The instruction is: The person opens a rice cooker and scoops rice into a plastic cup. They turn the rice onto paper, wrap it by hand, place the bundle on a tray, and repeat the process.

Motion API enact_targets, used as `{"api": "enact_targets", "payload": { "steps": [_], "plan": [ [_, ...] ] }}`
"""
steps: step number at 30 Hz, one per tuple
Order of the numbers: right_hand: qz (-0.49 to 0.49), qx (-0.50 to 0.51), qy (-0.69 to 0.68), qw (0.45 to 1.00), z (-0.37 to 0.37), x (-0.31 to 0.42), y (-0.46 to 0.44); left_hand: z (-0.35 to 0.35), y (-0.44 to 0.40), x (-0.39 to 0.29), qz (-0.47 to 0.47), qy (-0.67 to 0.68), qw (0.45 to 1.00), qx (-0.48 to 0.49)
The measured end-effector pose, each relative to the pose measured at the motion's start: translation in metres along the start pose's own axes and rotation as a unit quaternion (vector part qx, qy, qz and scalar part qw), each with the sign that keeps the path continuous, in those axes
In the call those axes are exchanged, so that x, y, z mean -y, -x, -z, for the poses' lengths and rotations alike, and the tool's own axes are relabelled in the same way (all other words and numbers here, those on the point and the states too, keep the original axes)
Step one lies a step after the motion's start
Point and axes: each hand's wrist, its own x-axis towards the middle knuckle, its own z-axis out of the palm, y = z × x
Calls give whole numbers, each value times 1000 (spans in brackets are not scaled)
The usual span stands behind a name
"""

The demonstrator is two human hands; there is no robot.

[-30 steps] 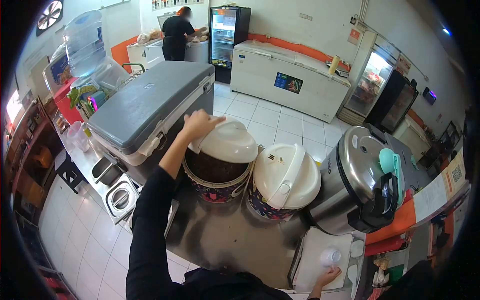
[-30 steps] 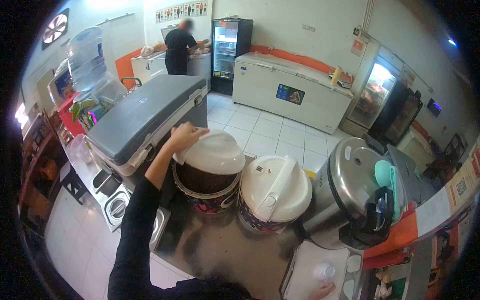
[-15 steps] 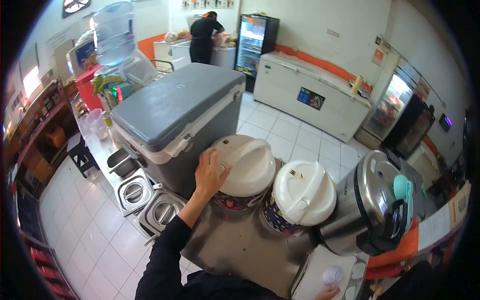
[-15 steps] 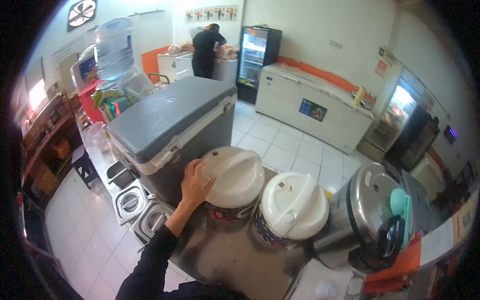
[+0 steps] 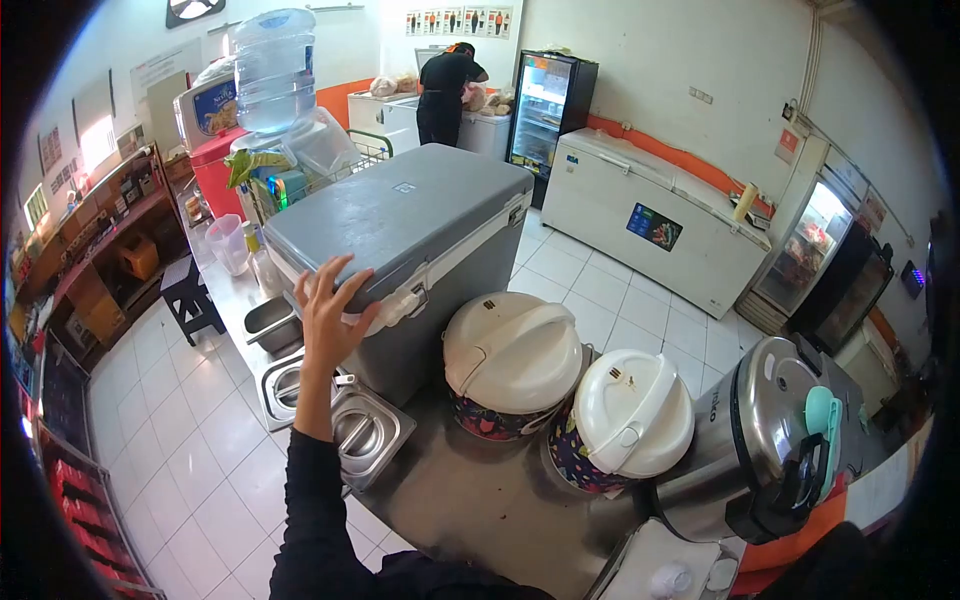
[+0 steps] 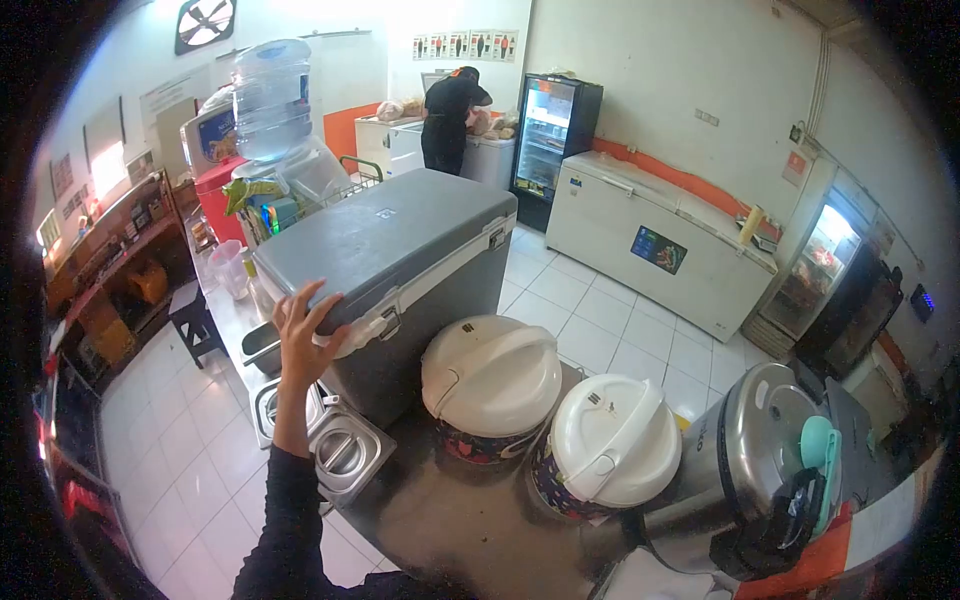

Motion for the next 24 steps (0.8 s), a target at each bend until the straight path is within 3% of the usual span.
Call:
{"api": "enact_targets", "payload": {
  "steps": [2,5,7,8,10,11,12,13,16,24],
  "plan": [
    [-22,16,-12,1000,-6,4,3,0,1,12,-30,64,995,66],
    [-91,58,-25,994,6,-3,15,0,2,15,-28,69,994,82],
    [-80,87,-107,987,-1,-15,17,-5,7,13,-9,87,994,64],
    [-97,70,-81,990,-5,-25,24,-12,11,15,-17,78,996,43],
    [-29,48,-21,998,-3,-32,16,-22,15,12,-17,95,995,-11],
    [-102,69,-75,990,29,36,3,-28,17,12,-16,115,993,-37],
    [-147,70,-30,986,29,41,1,-33,18,10,-14,126,990,-64],
    [-117,66,-40,990,28,36,2,-37,19,4,1,125,988,-89],
    [-144,36,-92,985,47,76,-11,-45,21,-1,35,133,982,-126],
    [-154,66,-93,982,39,52,-5,-53,24,1,45,150,975,-160]
  ]
}}
